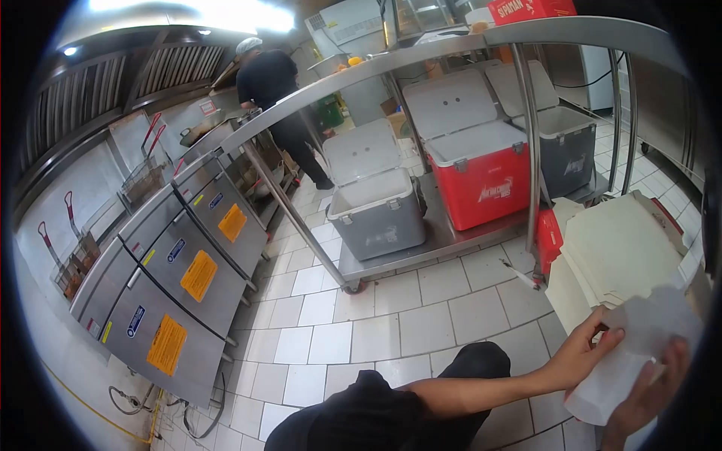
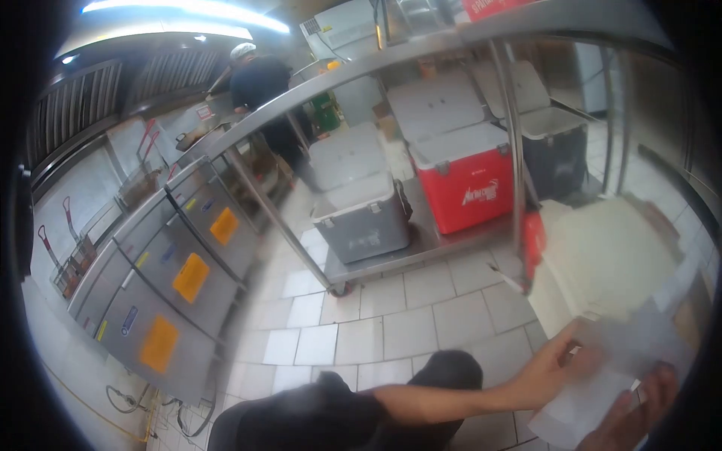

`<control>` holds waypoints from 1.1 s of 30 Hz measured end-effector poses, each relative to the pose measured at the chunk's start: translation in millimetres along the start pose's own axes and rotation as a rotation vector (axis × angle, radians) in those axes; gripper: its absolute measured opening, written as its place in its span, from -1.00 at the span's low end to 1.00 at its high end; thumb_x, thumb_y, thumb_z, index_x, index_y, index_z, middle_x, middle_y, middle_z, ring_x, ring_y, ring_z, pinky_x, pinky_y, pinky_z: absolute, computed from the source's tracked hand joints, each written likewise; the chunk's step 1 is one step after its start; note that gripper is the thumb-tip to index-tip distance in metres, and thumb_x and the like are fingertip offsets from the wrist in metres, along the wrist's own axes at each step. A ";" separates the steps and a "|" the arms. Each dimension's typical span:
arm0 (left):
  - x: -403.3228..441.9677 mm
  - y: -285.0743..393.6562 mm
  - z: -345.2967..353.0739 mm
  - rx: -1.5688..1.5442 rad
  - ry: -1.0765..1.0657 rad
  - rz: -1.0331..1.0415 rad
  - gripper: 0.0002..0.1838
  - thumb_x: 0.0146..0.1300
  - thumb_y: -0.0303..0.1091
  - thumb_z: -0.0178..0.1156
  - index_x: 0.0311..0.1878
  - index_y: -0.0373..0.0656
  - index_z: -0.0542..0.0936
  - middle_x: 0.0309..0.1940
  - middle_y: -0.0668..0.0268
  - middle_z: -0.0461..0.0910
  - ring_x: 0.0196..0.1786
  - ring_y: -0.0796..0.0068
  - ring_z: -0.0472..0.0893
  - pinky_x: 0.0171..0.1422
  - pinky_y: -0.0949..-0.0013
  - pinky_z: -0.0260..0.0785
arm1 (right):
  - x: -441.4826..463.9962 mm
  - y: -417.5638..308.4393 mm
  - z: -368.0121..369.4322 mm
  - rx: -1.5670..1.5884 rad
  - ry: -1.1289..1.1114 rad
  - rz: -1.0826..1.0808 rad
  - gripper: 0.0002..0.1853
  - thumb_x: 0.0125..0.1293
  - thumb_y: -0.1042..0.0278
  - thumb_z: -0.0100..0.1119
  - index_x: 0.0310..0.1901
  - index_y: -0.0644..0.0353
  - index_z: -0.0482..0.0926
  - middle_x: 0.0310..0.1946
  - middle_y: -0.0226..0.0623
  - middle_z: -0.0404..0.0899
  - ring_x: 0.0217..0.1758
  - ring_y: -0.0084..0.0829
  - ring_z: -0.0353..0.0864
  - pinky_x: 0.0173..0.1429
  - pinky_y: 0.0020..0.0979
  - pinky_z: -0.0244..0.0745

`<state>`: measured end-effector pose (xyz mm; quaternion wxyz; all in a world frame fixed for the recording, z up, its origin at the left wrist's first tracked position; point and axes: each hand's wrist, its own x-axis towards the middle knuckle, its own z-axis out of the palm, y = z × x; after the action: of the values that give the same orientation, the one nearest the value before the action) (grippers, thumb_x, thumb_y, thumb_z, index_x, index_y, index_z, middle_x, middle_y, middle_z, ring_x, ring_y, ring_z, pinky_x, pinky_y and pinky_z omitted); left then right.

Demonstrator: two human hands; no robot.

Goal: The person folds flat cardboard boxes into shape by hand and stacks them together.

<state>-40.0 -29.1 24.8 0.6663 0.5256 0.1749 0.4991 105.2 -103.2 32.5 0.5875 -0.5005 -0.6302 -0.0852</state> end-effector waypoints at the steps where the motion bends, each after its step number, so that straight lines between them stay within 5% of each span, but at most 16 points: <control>1: -0.4 -4.4 -0.9 0.001 0.002 -0.001 -0.73 0.48 -0.25 -0.04 0.07 -0.25 0.37 -0.19 0.32 0.40 -0.07 0.62 0.38 0.07 0.52 0.26 | 13.2 -6.5 -3.2 -0.062 0.172 0.044 -0.68 0.37 0.35 0.07 0.08 0.31 0.37 0.12 -0.11 0.37 0.05 -0.27 0.40 0.16 -0.33 0.31; 3: -0.9 -18.3 -3.9 0.083 0.018 0.119 -0.69 0.47 -0.25 -0.03 0.12 -0.26 0.36 -0.16 0.30 0.45 -0.04 0.60 0.41 0.10 0.48 0.28 | 20.7 1.8 -12.6 -0.125 0.342 0.089 -0.60 0.37 0.23 0.18 0.09 0.24 0.32 0.11 -0.12 0.36 -0.12 -0.30 0.44 -0.01 -0.33 0.45; 5: 0.6 -10.5 -10.5 0.218 -0.036 0.187 -0.64 0.47 -0.23 -0.02 0.17 -0.28 0.34 -0.10 0.28 0.48 -0.01 0.58 0.44 0.13 0.45 0.29 | 19.4 37.2 -22.7 0.266 0.462 0.683 -0.33 0.32 0.48 0.17 0.36 0.32 0.05 0.19 0.08 0.28 0.19 -0.10 0.35 0.25 -0.20 0.35; 6: 0.5 -8.1 -13.6 0.354 -0.091 0.255 -0.59 0.47 -0.22 -0.02 0.23 -0.29 0.32 -0.05 0.25 0.50 0.03 0.55 0.46 0.15 0.42 0.30 | 24.7 31.3 -24.4 0.265 0.459 0.686 -0.33 0.32 0.48 0.17 0.36 0.32 0.05 0.19 0.08 0.28 0.19 -0.10 0.35 0.25 -0.20 0.35; 7: 0.0 -10.5 -15.4 0.354 -0.089 0.252 -0.59 0.47 -0.22 -0.02 0.23 -0.29 0.32 -0.05 0.25 0.50 0.03 0.55 0.46 0.15 0.42 0.30 | 34.7 20.8 -24.4 0.259 0.297 0.506 -0.56 0.38 0.29 0.11 0.15 0.33 0.22 -0.05 -0.12 0.34 -0.04 -0.32 0.33 0.02 -0.37 0.32; 8: 0.7 -14.6 -16.3 0.174 -0.096 0.068 -0.58 0.47 -0.20 -0.02 0.23 -0.30 0.32 -0.04 0.24 0.50 0.03 0.53 0.46 0.17 0.41 0.31 | 39.7 15.1 -24.8 0.250 0.136 0.325 -0.62 0.44 0.11 0.05 -0.07 0.35 0.40 -0.29 -0.33 0.40 -0.27 -0.53 0.32 -0.21 -0.54 0.29; 9: 2.4 -18.0 -16.1 -0.006 -0.103 -0.114 -0.57 0.47 -0.19 -0.01 0.23 -0.30 0.32 -0.03 0.23 0.50 0.04 0.51 0.47 0.18 0.39 0.31 | 33.4 22.6 -22.3 0.249 0.136 0.324 -0.62 0.44 0.11 0.05 -0.07 0.35 0.40 -0.29 -0.33 0.40 -0.27 -0.53 0.32 -0.21 -0.54 0.29; 12: 7.7 -19.6 -11.7 -0.085 -0.020 -0.059 -0.55 0.47 -0.15 -0.01 0.24 -0.29 0.31 -0.06 0.24 0.50 0.05 0.52 0.47 0.21 0.39 0.30 | 12.8 44.3 -10.9 0.354 0.314 0.680 -0.51 0.41 0.18 0.03 0.22 0.38 0.36 0.20 -0.13 0.40 0.26 -0.33 0.38 0.29 -0.37 0.26; 14: 6.9 -12.2 -8.5 -0.096 0.027 -0.047 -0.53 0.46 -0.17 0.00 0.27 -0.28 0.26 -0.03 0.23 0.48 0.09 0.51 0.45 0.22 0.39 0.29 | 12.2 42.9 -10.2 0.442 0.239 0.752 -0.44 0.46 0.06 -0.08 0.35 0.26 0.25 0.28 -0.15 0.30 0.35 -0.37 0.27 0.41 -0.36 0.09; 20: 6.5 -7.0 -12.8 0.081 0.059 0.161 -0.41 0.40 -0.26 0.11 0.33 -0.21 0.05 0.14 0.16 0.34 0.23 0.43 0.36 0.28 0.37 0.20 | 16.2 67.2 -24.3 1.223 -0.002 1.062 -0.40 0.47 -0.04 -0.16 0.37 0.22 0.21 0.30 -0.24 0.30 0.38 -0.37 0.24 0.39 -0.37 0.11; 25: 14.2 -0.1 -12.4 0.156 0.216 0.207 -0.30 0.25 -0.39 0.27 0.33 -0.18 0.06 0.16 0.13 0.29 0.28 0.31 0.31 0.31 0.26 0.17 | 14.6 53.2 -19.1 1.167 0.210 1.019 -0.46 0.48 0.00 -0.16 0.31 0.23 0.26 0.24 -0.26 0.34 0.31 -0.42 0.30 0.34 -0.40 0.16; 27: 18.9 -2.5 -25.4 0.657 0.340 0.496 -0.27 0.07 -0.55 0.34 0.28 -0.11 0.19 0.12 0.18 0.32 0.30 0.24 0.29 0.35 0.21 0.17 | 15.4 47.2 -17.0 1.154 0.265 1.010 -0.47 0.48 0.01 -0.16 0.29 0.23 0.28 0.22 -0.27 0.36 0.30 -0.43 0.32 0.33 -0.40 0.17; 29: 17.5 -4.3 -30.3 0.755 0.273 0.559 -0.29 0.01 -0.53 0.37 0.24 -0.11 0.27 0.15 0.16 0.32 0.32 0.16 0.27 0.37 0.17 0.13 | 18.6 43.5 -15.1 0.534 -0.131 0.588 -0.65 0.46 0.25 -0.08 0.18 0.23 0.34 0.06 -0.30 0.42 0.15 -0.51 0.39 0.25 -0.46 0.23; 33: 10.5 9.1 -18.9 0.863 0.085 0.740 -0.50 0.02 -0.49 0.34 0.08 -0.19 0.43 0.23 0.07 0.26 0.33 0.00 0.23 0.41 0.02 0.06 | 2.4 44.1 -7.0 0.421 -0.233 0.532 -0.69 0.22 0.61 0.06 0.02 0.24 0.40 -0.10 -0.33 0.44 -0.06 -0.57 0.45 0.10 -0.53 0.31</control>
<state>-54.1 -10.7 28.5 0.1643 0.7560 0.1937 0.6032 142.5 -85.4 15.4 0.6036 -0.5213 -0.5443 0.2602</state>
